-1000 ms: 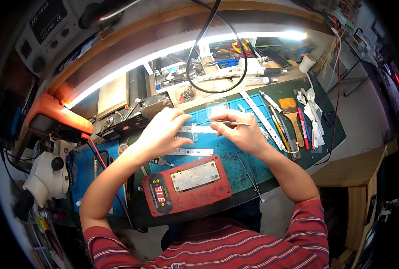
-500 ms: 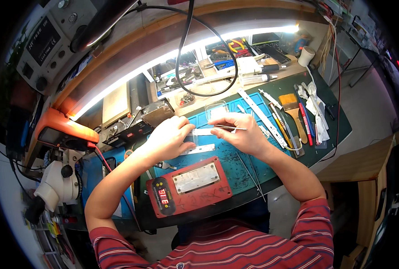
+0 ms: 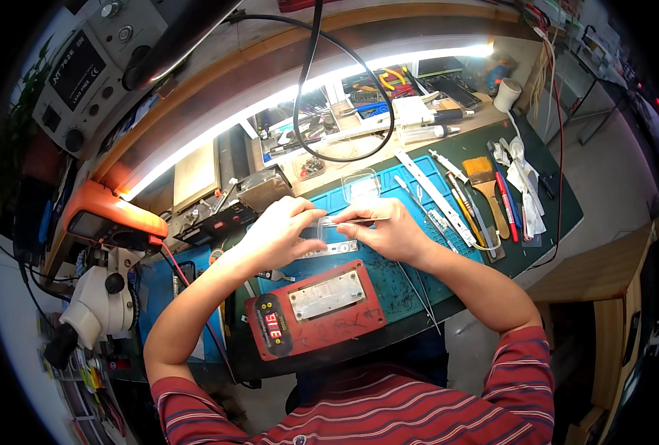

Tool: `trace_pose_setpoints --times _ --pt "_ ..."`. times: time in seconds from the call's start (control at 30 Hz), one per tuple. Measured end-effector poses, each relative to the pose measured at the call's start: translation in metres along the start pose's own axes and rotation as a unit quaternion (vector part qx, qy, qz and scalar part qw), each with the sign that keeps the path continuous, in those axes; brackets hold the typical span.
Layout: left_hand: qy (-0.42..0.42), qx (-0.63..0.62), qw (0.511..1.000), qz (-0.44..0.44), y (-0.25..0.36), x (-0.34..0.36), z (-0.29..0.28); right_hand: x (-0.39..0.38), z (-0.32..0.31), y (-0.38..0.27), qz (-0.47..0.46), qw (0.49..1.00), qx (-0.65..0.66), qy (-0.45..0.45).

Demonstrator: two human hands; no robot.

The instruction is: The person retrieves a small plastic bag from a shelf and moves to a workbench. They use tweezers to handle small components on a white LED strip, placing them into circular recesses. The person repeatedly inspects the strip and adjusts the components with the tweezers.

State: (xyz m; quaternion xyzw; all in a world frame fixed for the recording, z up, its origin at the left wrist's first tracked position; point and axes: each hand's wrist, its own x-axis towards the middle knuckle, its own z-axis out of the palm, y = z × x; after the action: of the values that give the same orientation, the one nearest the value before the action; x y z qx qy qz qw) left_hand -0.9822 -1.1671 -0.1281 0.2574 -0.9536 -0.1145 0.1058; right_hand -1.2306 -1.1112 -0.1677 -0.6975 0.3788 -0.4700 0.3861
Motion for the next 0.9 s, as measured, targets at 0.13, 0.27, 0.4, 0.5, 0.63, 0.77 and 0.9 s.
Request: trace_pose_setpoints --times 0.13,0.27,0.4,0.5,0.63,0.77,0.9 --pt "-0.015 -0.001 1.000 -0.001 -0.001 -0.002 -0.004 0.003 0.003 0.002 0.051 0.996 0.072 0.012" --pt "0.021 0.029 0.999 0.004 0.003 0.000 -0.004 0.003 0.001 0.001 0.017 0.998 0.053 0.001" --pt "0.041 0.040 0.998 0.017 0.017 0.007 -0.008 0.004 -0.001 -0.006 -0.006 1.000 0.018 0.000" --pt "0.044 0.022 0.999 0.025 0.022 0.009 -0.010 0.004 -0.001 -0.009 -0.003 0.999 0.032 0.017" --pt "0.063 0.028 0.997 0.036 0.018 0.008 -0.008 0.003 0.000 -0.018 0.027 0.998 0.041 0.035" --pt "0.097 0.035 0.992 0.070 0.024 0.013 -0.012 0.001 -0.004 -0.015 -0.040 0.998 0.014 0.049" --pt "0.075 -0.037 0.996 0.027 0.028 0.010 -0.013 0.000 -0.003 -0.017 -0.067 0.996 -0.009 0.057"
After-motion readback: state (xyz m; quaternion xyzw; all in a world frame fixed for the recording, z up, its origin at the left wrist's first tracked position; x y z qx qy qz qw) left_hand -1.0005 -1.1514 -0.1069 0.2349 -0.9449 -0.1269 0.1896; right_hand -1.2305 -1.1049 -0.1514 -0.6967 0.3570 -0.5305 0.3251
